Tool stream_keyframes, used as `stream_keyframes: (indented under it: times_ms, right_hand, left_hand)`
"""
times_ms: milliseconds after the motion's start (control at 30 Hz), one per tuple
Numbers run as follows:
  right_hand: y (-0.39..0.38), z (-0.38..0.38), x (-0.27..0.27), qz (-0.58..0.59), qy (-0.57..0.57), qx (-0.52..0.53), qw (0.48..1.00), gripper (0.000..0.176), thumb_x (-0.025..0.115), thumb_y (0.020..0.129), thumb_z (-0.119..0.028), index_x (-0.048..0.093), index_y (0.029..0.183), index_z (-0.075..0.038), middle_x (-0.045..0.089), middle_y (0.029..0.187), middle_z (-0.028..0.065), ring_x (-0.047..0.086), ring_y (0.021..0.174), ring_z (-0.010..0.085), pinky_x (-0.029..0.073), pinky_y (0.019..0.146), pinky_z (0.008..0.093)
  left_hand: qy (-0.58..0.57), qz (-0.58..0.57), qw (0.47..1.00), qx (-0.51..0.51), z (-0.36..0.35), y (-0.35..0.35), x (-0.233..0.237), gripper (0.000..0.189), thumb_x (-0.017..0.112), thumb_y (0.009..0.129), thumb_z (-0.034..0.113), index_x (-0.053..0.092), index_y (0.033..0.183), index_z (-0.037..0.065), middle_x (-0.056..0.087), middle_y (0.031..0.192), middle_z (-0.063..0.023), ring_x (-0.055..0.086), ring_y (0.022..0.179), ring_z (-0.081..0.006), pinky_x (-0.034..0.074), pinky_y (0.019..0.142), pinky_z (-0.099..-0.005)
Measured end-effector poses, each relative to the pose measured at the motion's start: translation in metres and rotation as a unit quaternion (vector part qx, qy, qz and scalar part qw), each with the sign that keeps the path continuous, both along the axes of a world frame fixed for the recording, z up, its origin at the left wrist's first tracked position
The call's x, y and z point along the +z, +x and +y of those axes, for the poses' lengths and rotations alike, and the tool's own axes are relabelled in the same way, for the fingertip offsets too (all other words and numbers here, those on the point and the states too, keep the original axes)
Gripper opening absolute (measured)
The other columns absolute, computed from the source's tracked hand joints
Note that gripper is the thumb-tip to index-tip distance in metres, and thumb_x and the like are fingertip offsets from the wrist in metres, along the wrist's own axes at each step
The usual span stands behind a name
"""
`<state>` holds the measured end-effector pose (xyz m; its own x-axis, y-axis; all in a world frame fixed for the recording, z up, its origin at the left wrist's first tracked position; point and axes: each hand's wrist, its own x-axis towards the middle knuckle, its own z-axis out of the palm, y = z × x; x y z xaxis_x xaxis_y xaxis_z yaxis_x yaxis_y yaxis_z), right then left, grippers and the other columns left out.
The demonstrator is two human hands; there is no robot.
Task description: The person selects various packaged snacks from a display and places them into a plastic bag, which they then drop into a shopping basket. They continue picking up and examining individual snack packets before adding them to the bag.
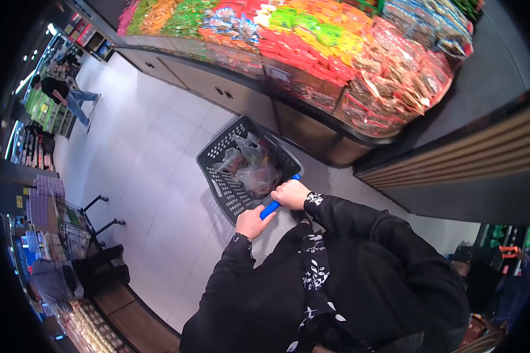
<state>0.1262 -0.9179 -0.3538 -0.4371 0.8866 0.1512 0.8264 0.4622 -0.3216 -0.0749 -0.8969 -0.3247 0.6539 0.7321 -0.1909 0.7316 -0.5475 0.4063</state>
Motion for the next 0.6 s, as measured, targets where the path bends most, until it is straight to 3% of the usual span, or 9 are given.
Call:
stream_keyframes:
  times_ms: [267,600]
  right_hand:
    - [-0.006,0.082,0.007,-0.016,-0.031,0.014,0.999,0.011,0.056,0.074,-0.018,0.056,0.071,-0.007,0.061,0.067,0.0094,0.064,0.065,0.0253,0.050,0.057,0.0371]
    - [-0.010,0.164,0.003,-0.011,-0.039,0.060,0.997,0.012,0.058,0.072,-0.018,0.054,0.073,-0.007,0.060,0.065,0.0088,0.063,0.063,0.0243,0.049,0.057,0.0367]
  left_hand:
    - [-0.009,0.008,0.999,0.035,0.075,-0.004,0.005,0.040,0.059,0.079,0.049,0.060,0.075,0.009,0.061,0.061,-0.0142,0.062,0.061,-0.0324,0.049,0.056,-0.0427]
    - [-0.013,-0.019,0.996,0.081,0.145,-0.013,0.003,0.042,0.055,0.082,0.050,0.062,0.076,0.009,0.060,0.060,-0.0128,0.061,0.059,-0.0319,0.048,0.055,-0.0427]
